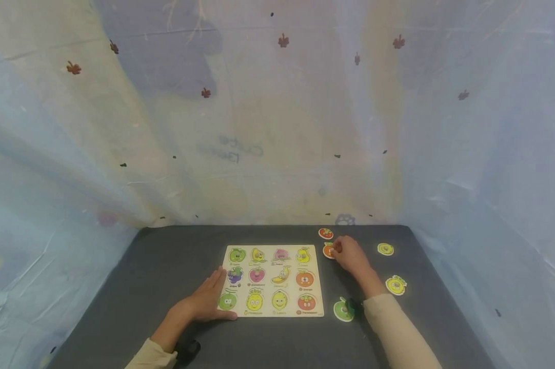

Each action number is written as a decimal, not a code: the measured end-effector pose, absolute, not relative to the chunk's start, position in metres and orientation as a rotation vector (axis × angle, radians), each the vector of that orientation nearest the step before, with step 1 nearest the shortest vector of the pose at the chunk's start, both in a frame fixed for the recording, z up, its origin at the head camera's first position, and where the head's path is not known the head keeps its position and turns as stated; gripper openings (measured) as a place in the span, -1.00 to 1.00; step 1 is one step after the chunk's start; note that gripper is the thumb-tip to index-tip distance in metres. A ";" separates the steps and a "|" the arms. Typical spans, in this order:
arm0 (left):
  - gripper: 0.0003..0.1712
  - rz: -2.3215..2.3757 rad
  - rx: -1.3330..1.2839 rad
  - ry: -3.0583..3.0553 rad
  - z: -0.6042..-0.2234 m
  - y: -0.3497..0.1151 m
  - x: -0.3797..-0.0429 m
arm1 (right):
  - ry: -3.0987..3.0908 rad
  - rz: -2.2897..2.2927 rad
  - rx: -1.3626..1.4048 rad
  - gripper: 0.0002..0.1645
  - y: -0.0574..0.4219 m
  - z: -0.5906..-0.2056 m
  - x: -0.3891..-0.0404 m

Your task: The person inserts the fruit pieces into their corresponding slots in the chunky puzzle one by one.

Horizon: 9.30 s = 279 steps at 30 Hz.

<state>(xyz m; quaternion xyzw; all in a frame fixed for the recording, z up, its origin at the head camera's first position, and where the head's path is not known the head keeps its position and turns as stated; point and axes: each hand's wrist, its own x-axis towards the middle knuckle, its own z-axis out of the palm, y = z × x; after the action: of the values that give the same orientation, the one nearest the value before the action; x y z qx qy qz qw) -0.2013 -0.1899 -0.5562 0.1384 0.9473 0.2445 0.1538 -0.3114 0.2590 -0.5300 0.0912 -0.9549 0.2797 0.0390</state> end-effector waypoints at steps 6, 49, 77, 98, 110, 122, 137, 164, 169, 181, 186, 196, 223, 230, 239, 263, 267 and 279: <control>0.70 0.725 0.409 2.741 -0.564 -0.192 -0.203 | -2.919 0.817 0.321 -0.86 0.255 -0.523 -0.305; 0.58 0.632 0.373 2.729 -0.541 -0.185 -0.196 | -2.950 0.841 0.470 -0.87 0.218 -0.508 -0.253; 0.57 0.655 0.367 2.734 -0.537 -0.184 -0.194 | -3.006 0.863 0.524 -0.81 0.200 -0.520 -0.240; 0.68 0.740 0.402 2.732 -0.566 -0.193 -0.203 | -3.021 0.862 0.543 -0.77 0.187 -0.525 -0.241; 0.70 0.731 0.393 2.709 -0.551 -0.189 -0.197 | -3.025 0.865 0.547 -0.77 0.187 -0.525 -0.243; 0.68 0.721 0.399 2.761 -0.571 -0.194 -0.206 | -3.026 0.855 0.546 -0.79 0.189 -0.531 -0.245; 0.66 0.752 0.395 2.699 -0.542 -0.187 -0.194 | -3.032 0.864 0.560 -0.81 0.189 -0.527 -0.243; 0.71 0.746 0.404 2.716 -0.557 -0.191 -0.199 | -2.951 0.925 0.745 -0.87 0.224 -0.522 -0.219; 0.73 0.736 0.398 2.728 -0.564 -0.193 -0.202 | -2.933 0.980 0.758 -0.87 0.232 -0.522 -0.212; 0.67 0.717 0.396 2.756 -0.574 -0.194 -0.207 | -2.948 0.970 0.690 -0.86 0.253 -0.519 -0.196; 0.68 0.721 0.398 2.754 -0.571 -0.194 -0.206 | -2.973 0.973 0.691 -0.85 0.261 -0.521 -0.192; 0.71 0.730 0.408 2.723 -0.563 -0.192 -0.203 | -2.954 1.037 0.776 -0.83 0.273 -0.523 -0.183; 0.59 0.621 0.341 2.746 -0.544 -0.185 -0.195 | -2.989 1.097 0.761 -0.83 0.287 -0.528 -0.173; 0.59 0.622 0.338 2.742 -0.542 -0.184 -0.194 | -2.981 1.114 0.784 -0.85 0.290 -0.530 -0.172; 0.58 0.629 0.350 2.744 -0.542 -0.184 -0.193 | -2.985 1.128 0.803 -0.85 0.294 -0.532 -0.173; 0.66 0.670 0.370 2.713 -0.549 -0.187 -0.197 | -2.949 1.097 0.795 -0.89 0.287 -0.537 -0.181; 0.68 0.669 0.367 2.733 -0.563 -0.191 -0.202 | -2.963 1.107 0.765 -0.89 0.286 -0.535 -0.181; 0.67 0.679 0.378 2.763 -0.570 -0.192 -0.205 | -2.993 1.067 0.697 -0.86 0.284 -0.534 -0.182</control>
<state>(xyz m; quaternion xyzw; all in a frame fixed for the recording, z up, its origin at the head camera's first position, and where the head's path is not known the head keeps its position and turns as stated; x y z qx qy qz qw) -0.2051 -0.1919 -0.5704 0.1304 0.9538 0.2345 0.1353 -0.1820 0.2842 -0.5340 0.2140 -0.9186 0.3275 -0.0559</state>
